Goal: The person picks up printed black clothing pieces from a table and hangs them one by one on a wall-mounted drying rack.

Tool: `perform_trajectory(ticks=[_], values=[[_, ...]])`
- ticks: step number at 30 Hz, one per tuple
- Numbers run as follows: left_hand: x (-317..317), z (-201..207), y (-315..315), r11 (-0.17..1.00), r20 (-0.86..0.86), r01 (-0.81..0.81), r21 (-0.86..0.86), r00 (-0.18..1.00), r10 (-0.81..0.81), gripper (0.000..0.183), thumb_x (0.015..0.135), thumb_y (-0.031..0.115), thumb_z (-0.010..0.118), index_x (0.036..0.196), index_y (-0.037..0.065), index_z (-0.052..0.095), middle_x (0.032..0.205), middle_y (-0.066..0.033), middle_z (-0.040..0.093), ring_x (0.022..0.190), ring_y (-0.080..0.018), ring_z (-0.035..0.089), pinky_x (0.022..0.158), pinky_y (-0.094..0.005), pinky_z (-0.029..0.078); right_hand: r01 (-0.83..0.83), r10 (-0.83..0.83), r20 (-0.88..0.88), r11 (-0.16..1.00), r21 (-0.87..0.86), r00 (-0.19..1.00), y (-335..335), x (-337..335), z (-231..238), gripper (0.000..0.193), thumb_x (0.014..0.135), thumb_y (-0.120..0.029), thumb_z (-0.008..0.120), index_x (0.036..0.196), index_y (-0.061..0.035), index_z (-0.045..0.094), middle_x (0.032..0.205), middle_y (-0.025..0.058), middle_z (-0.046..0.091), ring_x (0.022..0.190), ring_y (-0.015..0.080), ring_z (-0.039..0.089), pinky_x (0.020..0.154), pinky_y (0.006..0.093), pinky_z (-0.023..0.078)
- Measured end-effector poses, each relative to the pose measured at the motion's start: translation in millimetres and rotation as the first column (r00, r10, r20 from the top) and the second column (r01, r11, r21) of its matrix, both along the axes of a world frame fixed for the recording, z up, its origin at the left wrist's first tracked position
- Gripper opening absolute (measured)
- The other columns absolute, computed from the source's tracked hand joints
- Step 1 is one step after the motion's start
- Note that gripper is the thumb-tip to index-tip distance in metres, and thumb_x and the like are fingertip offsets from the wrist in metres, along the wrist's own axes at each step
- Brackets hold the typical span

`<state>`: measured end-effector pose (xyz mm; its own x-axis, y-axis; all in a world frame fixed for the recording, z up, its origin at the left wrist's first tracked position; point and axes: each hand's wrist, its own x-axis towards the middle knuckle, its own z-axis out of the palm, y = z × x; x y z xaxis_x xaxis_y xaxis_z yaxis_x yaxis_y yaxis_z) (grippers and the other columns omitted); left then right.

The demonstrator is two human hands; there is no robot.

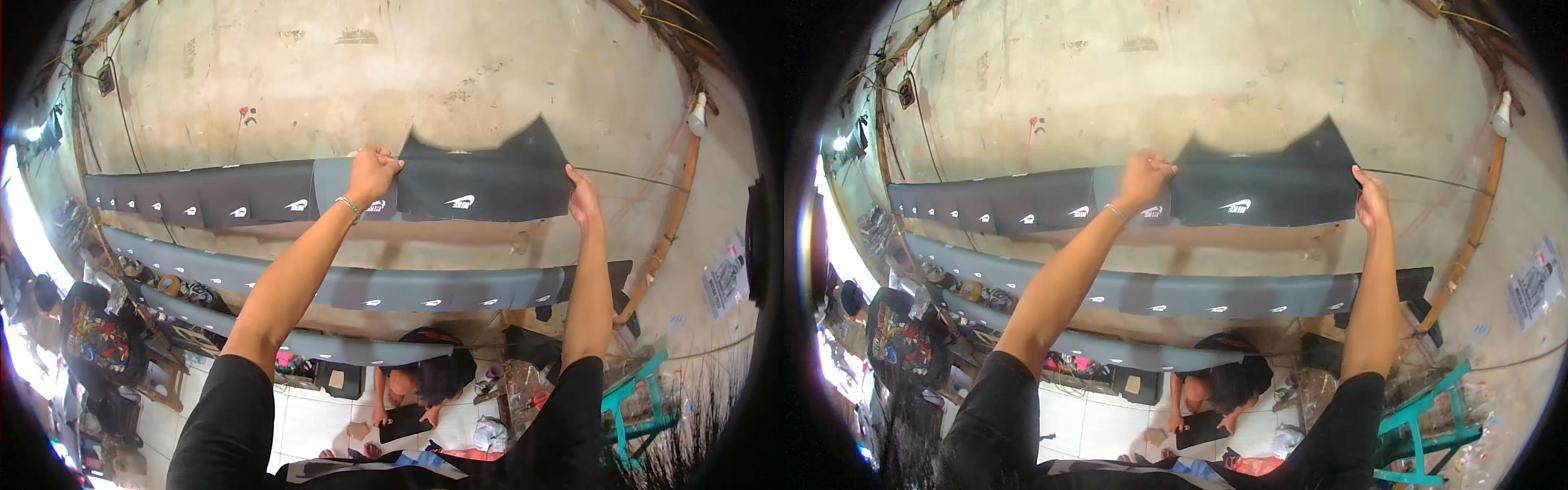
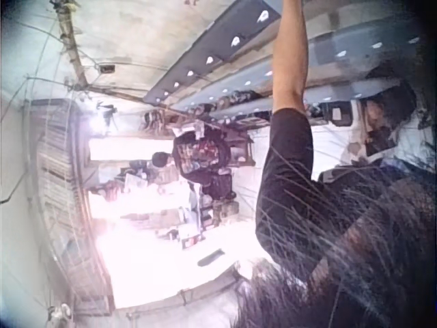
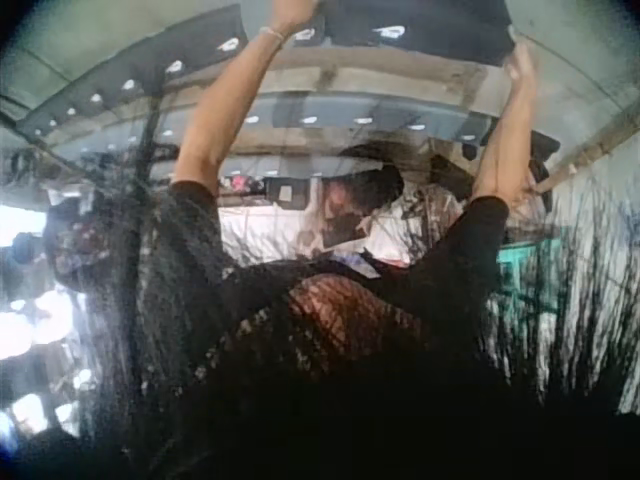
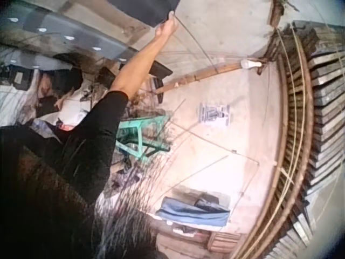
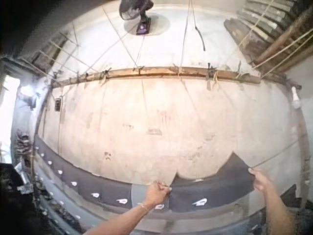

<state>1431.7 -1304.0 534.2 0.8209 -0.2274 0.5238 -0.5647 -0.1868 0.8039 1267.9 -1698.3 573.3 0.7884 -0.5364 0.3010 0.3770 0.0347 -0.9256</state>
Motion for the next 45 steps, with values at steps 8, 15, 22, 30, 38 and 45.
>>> perform_trajectory(ticks=[8,15,22,30,38,45], values=[[-4,-9,13,0.976,0.257,-0.173,0.132,0.957,0.135,0.029,0.077,0.015,0.070,0.095,-0.003,0.055,0.078,-0.0109,0.066,0.071,-0.0210,0.063,0.067,-0.0310,0.048,-0.020,0.020,-0.007,1.000,0.005,1.000,-10,35,-34,0.028,0.090,-0.026,0.062,0.095,0.0017,0.063,0.090,0.0056,0.065,0.077,0.0101,0.059,0.068,0.0248,0.046],[-149,3,98,0.978,0.249,0.204,0.041,0.946,-0.207,0.011,0.083,0.011,0.063,0.090,0.002,0.061,0.082,-0.0096,0.065,0.078,-0.0248,0.062,0.071,-0.0341,0.048,0.685,-0.638,0.250,0.678,-0.266,0.728,-42,33,-78,0.037,0.094,-0.032,0.053,0.107,0.0011,0.062,0.102,0.0115,0.066,0.091,0.0185,0.062,0.080,0.0295,0.049],[-305,19,277,0.913,0.436,0.408,-0.022,0.826,-0.359,0.006,0.082,0.006,0.063,0.086,0.001,0.063,0.090,-0.0118,0.062,0.086,-0.0296,0.060,0.074,-0.0399,0.049,0.175,-0.170,0.057,0.979,-0.105,0.984,284,-4,-287,0.026,0.091,-0.024,0.051,0.073,-0.0064,0.054,0.064,0.0026,0.053,0.056,0.0112,0.048,0.052,0.0245,0.039],[-423,0,449,0.977,0.387,-0.019,-0.214,0.917,0.102,0.012,0.080,0.011,0.068,0.089,0.002,0.068,0.101,-0.0124,0.057,0.096,-0.0294,0.056,0.078,-0.0413,0.048,-0.999,0.729,-0.684,-0.041,0.004,-0.033,686,-96,-548,0.027,0.086,-0.018,0.061,0.106,0.0005,0.061,0.081,0.0089,0.066,0.064,0.0140,0.062,0.057,0.0268,0.048],[-543,-22,626,0.803,0.382,-0.226,-0.551,0.787,0.484,0.020,0.073,0.007,0.075,0.092,0.002,0.070,0.107,-0.0088,0.057,0.106,-0.0291,0.052,0.081,-0.0435,0.046,-0.943,0.361,-0.926,-0.331,-0.014,-0.113,919,-141,-581,0.022,0.082,-0.012,0.060,0.098,0.0018,0.064,0.079,0.0104,0.067,0.065,0.0170,0.066,0.056,0.0297,0.052],[-601,-29,810,0.844,0.617,-0.530,-0.079,0.639,0.459,0.027,0.072,0.009,0.076,0.098,0.003,0.069,0.111,-0.0004,0.064,0.110,-0.0289,0.051,0.085,-0.0470,0.041,-0.940,0.188,-0.921,-0.043,0.339,-0.341,1082,-156,-663,0.010,0.082,-0.010,0.057,0.086,-0.0022,0.062,0.074,0.0073,0.065,0.062,0.0166,0.064,0.053,0.0306,0.054]])
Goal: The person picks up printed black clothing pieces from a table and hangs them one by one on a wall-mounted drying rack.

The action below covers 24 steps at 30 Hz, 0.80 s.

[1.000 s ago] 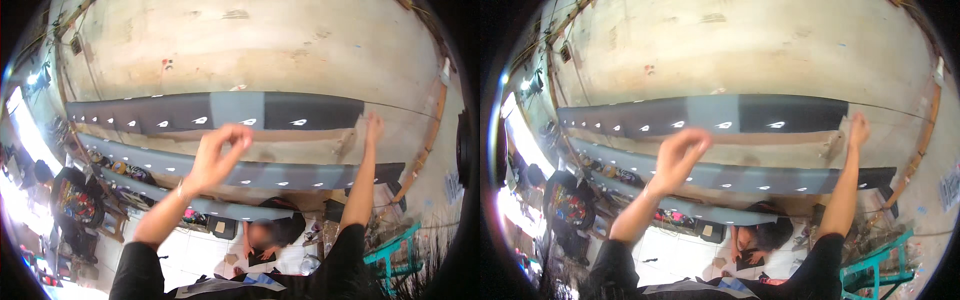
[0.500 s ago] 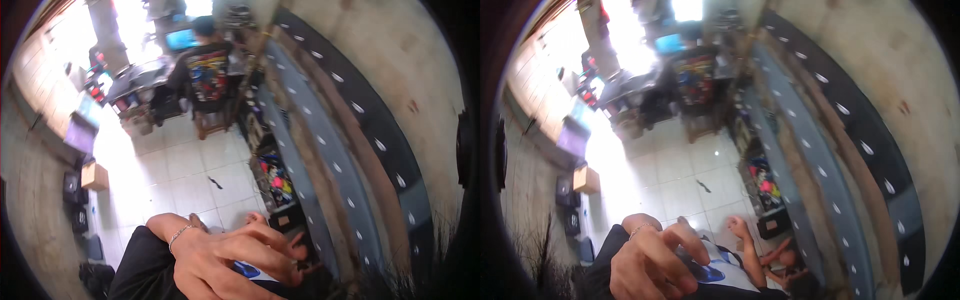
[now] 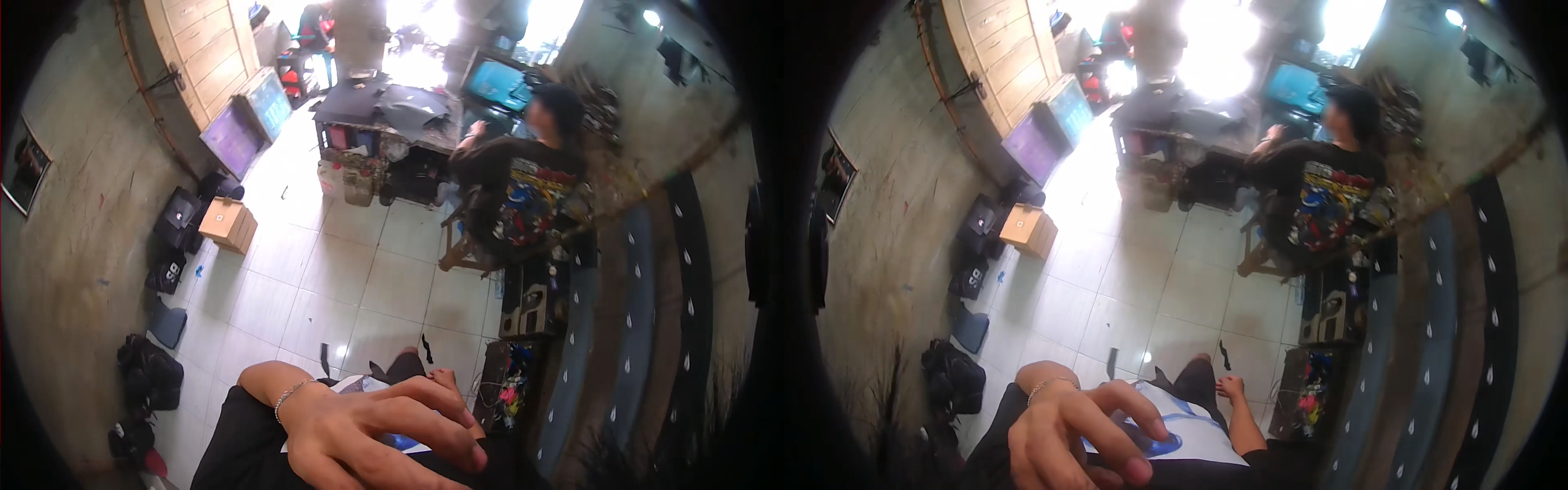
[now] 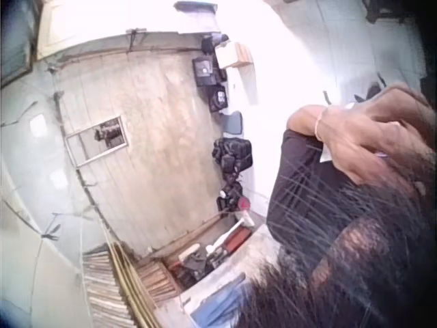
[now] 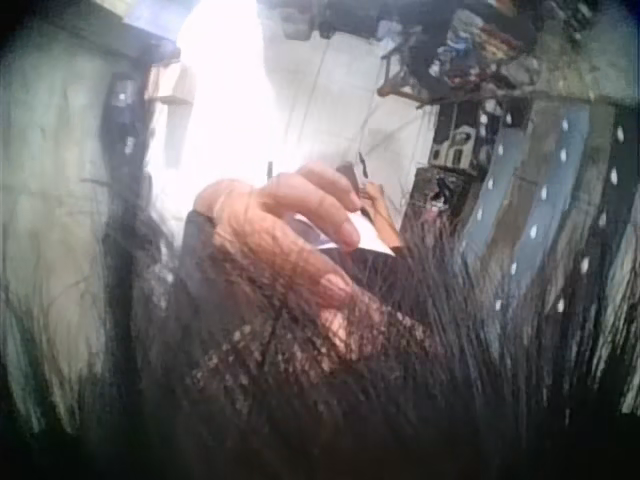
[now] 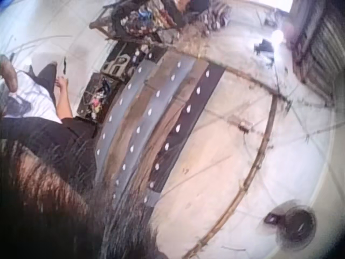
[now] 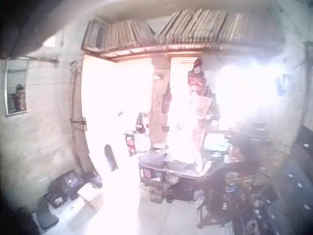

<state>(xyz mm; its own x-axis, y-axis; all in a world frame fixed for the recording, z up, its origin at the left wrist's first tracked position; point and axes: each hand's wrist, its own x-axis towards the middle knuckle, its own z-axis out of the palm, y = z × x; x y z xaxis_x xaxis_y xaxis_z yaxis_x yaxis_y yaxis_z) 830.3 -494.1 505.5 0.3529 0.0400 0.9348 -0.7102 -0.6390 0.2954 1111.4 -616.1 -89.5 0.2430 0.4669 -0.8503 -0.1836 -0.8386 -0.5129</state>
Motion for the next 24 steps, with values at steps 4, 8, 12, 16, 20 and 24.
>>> perform_trajectory(ticks=[4,8,12,16,20,24], values=[[-3,-21,103,0.993,-0.003,-0.051,-0.108,0.999,0.051,0.028,0.073,0.011,0.076,0.099,0.004,0.069,0.111,-0.0006,0.064,0.109,-0.0294,0.052,0.085,-0.0471,0.041,-0.067,0.067,0.002,0.998,-0.004,0.998,117,-3,-1,0.010,0.083,-0.011,0.058,0.088,-0.0032,0.061,0.073,0.0076,0.064,0.060,0.0174,0.064,0.053,0.0316,0.054],[1,-35,219,0.979,-0.045,-0.109,-0.170,0.994,0.103,0.028,0.073,0.012,0.076,0.099,0.005,0.069,0.110,-0.0009,0.064,0.109,-0.0299,0.052,0.084,-0.0471,0.041,-0.142,0.138,-0.041,0.986,-0.089,0.990,254,-15,-15,0.011,0.084,-0.011,0.056,0.091,-0.0041,0.061,0.076,0.0086,0.064,0.062,0.0184,0.064,0.054,0.0319,0.054],[10,-32,350,0.976,-0.036,-0.086,-0.199,0.996,0.081,0.029,0.073,0.014,0.076,0.100,0.006,0.068,0.110,-0.0012,0.065,0.108,-0.0304,0.053,0.084,-0.0472,0.041,-0.182,0.178,-0.038,0.973,-0.145,0.983,392,-24,-16,0.021,0.085,-0.018,0.054,0.095,-0.0015,0.061,0.080,0.0114,0.065,0.062,0.0203,0.064,0.053,0.0330,0.053],[5,-17,431,0.944,-0.086,-0.208,-0.256,0.978,0.192,0.019,0.077,0.011,0.071,0.094,0.008,0.063,0.103,-0.0041,0.061,0.096,-0.0301,0.055,0.075,-0.0474,0.045,-0.299,0.297,0.051,0.953,0.043,0.954,542,-32,24,0.021,0.087,-0.018,0.053,0.097,-0.0007,0.060,0.082,0.0111,0.066,0.065,0.0192,0.064,0.054,0.0319,0.053],[-14,-32,525,0.893,-0.146,-0.198,-0.405,0.978,0.151,0.018,0.078,0.010,0.070,0.094,0.012,0.062,0.101,-0.0068,0.060,0.094,-0.0296,0.055,0.075,-0.0503,0.045,-0.268,0.260,0.068,0.946,0.181,0.963,692,-50,63,0.019,0.088,-0.017,0.054,0.095,-0.0009,0.059,0.080,0.0096,0.064,0.064,0.0176,0.063,0.053,0.0307,0.052],[-31,-68,629,0.864,-0.130,0.032,-0.502,0.985,-0.112,0.031,0.075,0.017,0.075,0.105,0.014,0.067,0.107,-0.0104,0.063,0.111,-0.0293,0.052,0.087,-0.0558,0.040,-0.092,0.138,-0.168,0.962,0.256,0.976,814,-79,59,0.018,0.088,-0.014,0.053,0.099,-0.0022,0.060,0.085,0.0106,0.064,0.070,0.0178,0.062,0.056,0.0296,0.051]])
